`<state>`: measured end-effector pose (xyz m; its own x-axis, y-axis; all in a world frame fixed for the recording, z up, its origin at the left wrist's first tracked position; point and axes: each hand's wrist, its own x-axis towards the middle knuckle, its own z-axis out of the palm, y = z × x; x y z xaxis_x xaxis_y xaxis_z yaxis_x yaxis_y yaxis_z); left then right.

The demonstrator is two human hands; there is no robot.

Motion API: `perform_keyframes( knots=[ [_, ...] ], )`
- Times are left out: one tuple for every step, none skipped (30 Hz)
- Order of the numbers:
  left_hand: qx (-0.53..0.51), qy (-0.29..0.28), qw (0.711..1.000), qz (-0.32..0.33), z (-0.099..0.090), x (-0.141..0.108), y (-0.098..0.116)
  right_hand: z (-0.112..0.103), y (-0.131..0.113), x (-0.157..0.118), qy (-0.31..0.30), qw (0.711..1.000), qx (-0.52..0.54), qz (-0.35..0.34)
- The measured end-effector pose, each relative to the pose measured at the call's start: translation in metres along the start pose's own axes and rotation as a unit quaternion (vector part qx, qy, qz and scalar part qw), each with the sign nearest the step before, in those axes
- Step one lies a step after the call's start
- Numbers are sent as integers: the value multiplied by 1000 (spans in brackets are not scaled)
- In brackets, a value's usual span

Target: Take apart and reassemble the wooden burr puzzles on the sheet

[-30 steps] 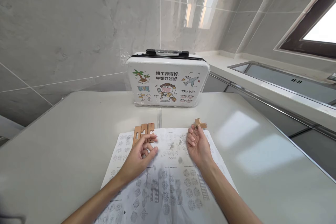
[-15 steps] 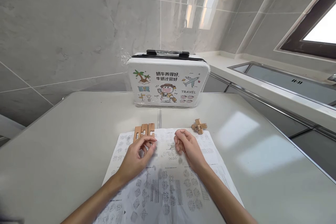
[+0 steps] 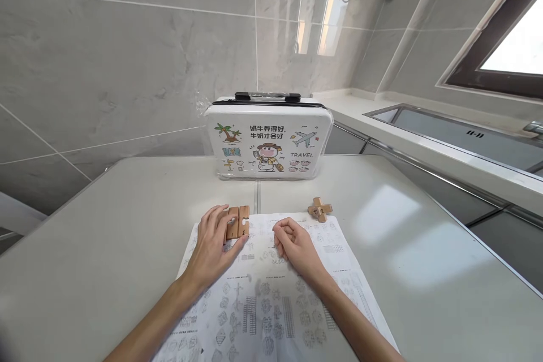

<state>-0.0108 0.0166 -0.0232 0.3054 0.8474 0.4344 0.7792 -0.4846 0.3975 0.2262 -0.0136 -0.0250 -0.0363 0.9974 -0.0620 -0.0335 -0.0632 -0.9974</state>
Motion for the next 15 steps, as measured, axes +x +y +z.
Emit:
perform_keyframes(
  knots=[
    [3, -3, 1000, -6, 1, 0, -1, 0, 0, 0, 0, 1000, -2, -1],
    [4, -7, 1000, -10, 2, -1, -2, 0, 1, 1, -1, 1000, -4, -4],
    [4, -13, 1000, -13, 3, -1, -3, 1, 1, 1, -1, 1000, -6, -6],
    [4, -20, 1000, -12, 4, -2, -4, 1, 2, 1, -2, 1000, -8, -8],
    [5, -28, 1000, -11, 5, -2, -5, 1, 3, 2, -2, 1000, -10, -11],
    [8, -35, 999, -9, 6, -2, -6, 2, 4, 2, -4, 1000, -12, -13],
    [13, -42, 999, -7, 7, -2, -6, 2, 5, 2, -5, 1000, -14, -14],
    [18, -48, 999, -7, 7, -3, -7, 3, 6, 3, -6, 1000, -16, -15],
    [24, -54, 998, -8, 8, -3, -7, 3, 6, 3, -7, 1000, -18, -16],
    [29, -61, 998, -10, 8, -3, -8, 4, 7, 4, -8, 1000, -20, -16],
    [34, -70, 997, -12, 9, -3, -8, 4, 7, 4, -8, 1000, -21, -17],
    [37, -80, 996, -15, 9, -4, -8, 5, 7, 4, -8, 1000, -23, -18],
    [39, -91, 995, -19, 10, -4, -8, 5, 6, 5, -8, 999, -25, -18],
    [40, -102, 994, -22, 10, -4, -9, 5, 6, 5, -8, 999, -27, -19],
    [39, -111, 993, -25, 10, -5, -9, 6, 5, 5, -8, 999, -29, -20]
  ],
)
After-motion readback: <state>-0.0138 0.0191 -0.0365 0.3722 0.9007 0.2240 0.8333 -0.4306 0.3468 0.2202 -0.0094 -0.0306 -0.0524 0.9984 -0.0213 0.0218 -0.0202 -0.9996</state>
